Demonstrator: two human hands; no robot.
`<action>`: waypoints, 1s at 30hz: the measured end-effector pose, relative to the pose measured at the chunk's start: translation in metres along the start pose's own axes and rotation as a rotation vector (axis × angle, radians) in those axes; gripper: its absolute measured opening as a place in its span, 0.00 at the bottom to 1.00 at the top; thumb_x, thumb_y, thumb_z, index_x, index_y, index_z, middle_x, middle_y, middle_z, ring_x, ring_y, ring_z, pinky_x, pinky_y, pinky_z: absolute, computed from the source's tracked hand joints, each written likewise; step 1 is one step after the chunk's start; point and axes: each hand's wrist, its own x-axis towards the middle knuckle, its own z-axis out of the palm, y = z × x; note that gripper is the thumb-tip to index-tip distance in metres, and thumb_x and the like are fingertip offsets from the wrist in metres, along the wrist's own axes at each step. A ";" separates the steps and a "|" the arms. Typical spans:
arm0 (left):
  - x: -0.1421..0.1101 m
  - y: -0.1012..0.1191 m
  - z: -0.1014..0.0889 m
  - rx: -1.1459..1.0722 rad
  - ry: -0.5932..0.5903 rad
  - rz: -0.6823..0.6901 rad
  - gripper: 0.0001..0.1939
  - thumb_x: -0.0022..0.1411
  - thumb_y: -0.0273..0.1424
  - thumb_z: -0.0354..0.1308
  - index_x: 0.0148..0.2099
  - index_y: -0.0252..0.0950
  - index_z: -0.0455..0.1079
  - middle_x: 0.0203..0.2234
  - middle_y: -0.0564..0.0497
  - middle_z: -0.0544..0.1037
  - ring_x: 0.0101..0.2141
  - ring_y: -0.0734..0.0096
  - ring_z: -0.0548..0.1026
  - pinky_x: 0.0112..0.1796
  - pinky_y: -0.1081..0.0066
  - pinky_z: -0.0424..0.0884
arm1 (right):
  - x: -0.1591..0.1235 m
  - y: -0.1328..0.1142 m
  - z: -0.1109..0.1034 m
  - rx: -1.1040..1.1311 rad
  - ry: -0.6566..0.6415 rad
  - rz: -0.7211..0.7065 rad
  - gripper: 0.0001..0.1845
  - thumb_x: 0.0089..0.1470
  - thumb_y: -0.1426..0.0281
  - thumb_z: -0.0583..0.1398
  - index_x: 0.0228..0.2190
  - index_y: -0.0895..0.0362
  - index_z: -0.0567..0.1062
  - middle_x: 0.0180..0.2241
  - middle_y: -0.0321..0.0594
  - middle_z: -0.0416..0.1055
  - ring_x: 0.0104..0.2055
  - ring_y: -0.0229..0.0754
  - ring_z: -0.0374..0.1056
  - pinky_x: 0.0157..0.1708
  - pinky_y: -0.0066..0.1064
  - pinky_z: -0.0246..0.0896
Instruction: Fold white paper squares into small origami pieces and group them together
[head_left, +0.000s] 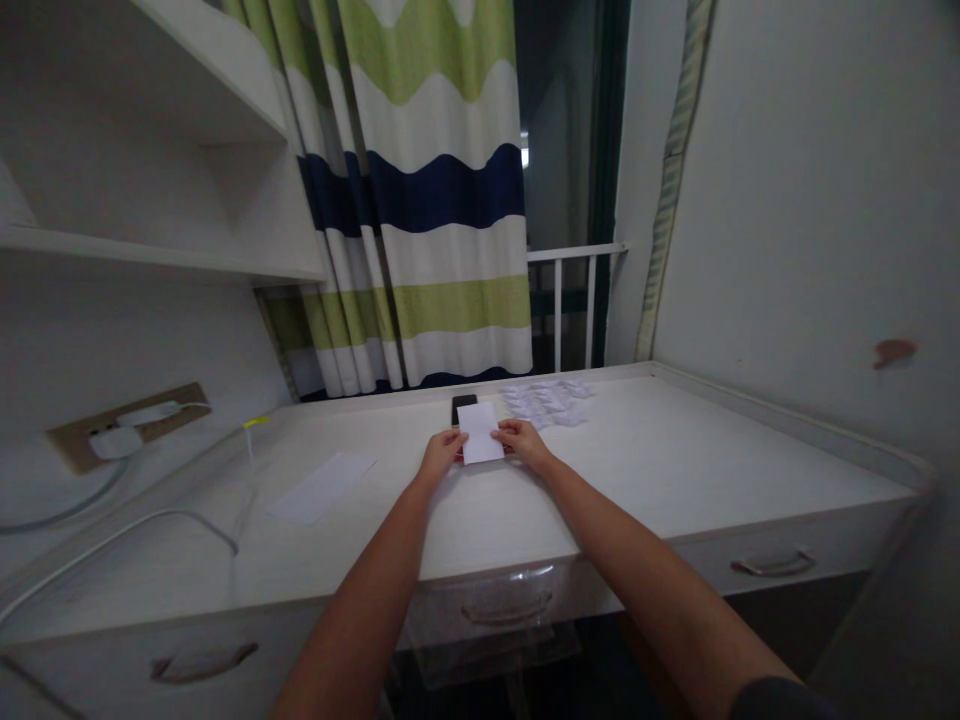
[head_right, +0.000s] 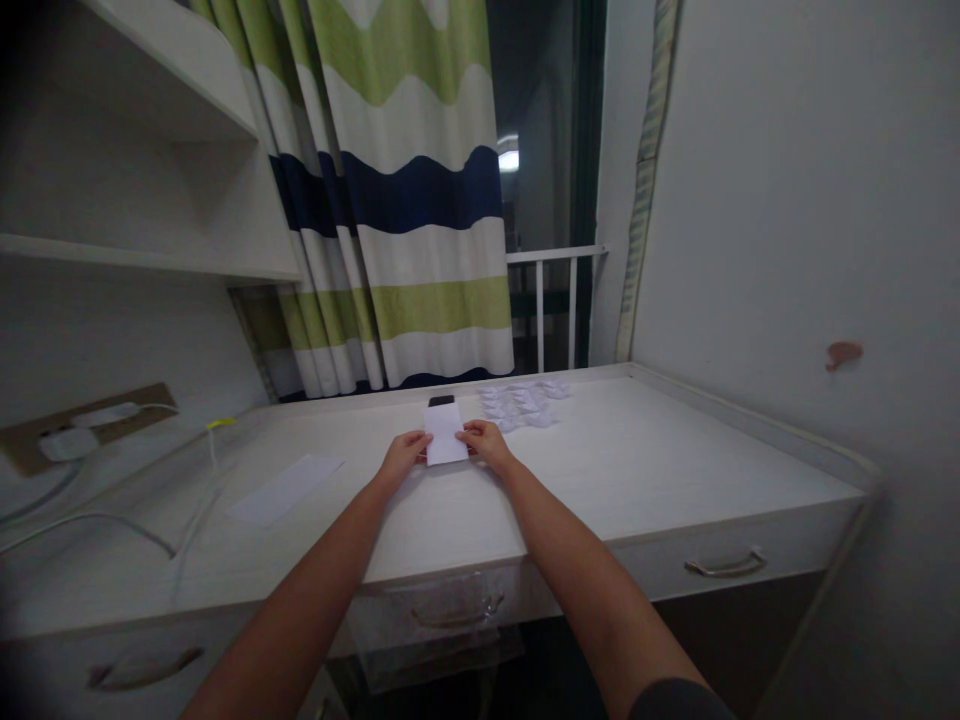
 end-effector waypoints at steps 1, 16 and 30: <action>0.000 0.001 0.000 0.005 0.001 0.001 0.15 0.39 0.38 0.61 0.26 0.31 0.69 0.21 0.50 0.73 0.22 0.73 0.69 0.23 0.73 0.65 | 0.001 0.001 0.000 0.003 -0.001 -0.001 0.18 0.27 0.65 0.66 0.23 0.59 0.68 0.18 0.32 0.66 0.20 0.34 0.63 0.21 0.25 0.59; 0.004 -0.002 -0.001 0.065 -0.005 0.021 0.13 0.39 0.37 0.61 0.25 0.31 0.70 0.18 0.51 0.72 0.20 0.74 0.68 0.21 0.75 0.64 | 0.001 0.001 -0.001 -0.011 -0.034 0.007 0.15 0.31 0.64 0.65 0.22 0.60 0.70 0.19 0.34 0.67 0.20 0.33 0.63 0.20 0.25 0.59; 0.005 -0.005 -0.003 0.102 -0.035 0.069 0.13 0.41 0.37 0.60 0.24 0.31 0.69 0.17 0.52 0.71 0.19 0.76 0.67 0.20 0.76 0.62 | 0.004 0.003 -0.002 0.002 -0.018 -0.023 0.13 0.30 0.64 0.64 0.19 0.60 0.69 0.16 0.32 0.65 0.19 0.32 0.62 0.21 0.25 0.60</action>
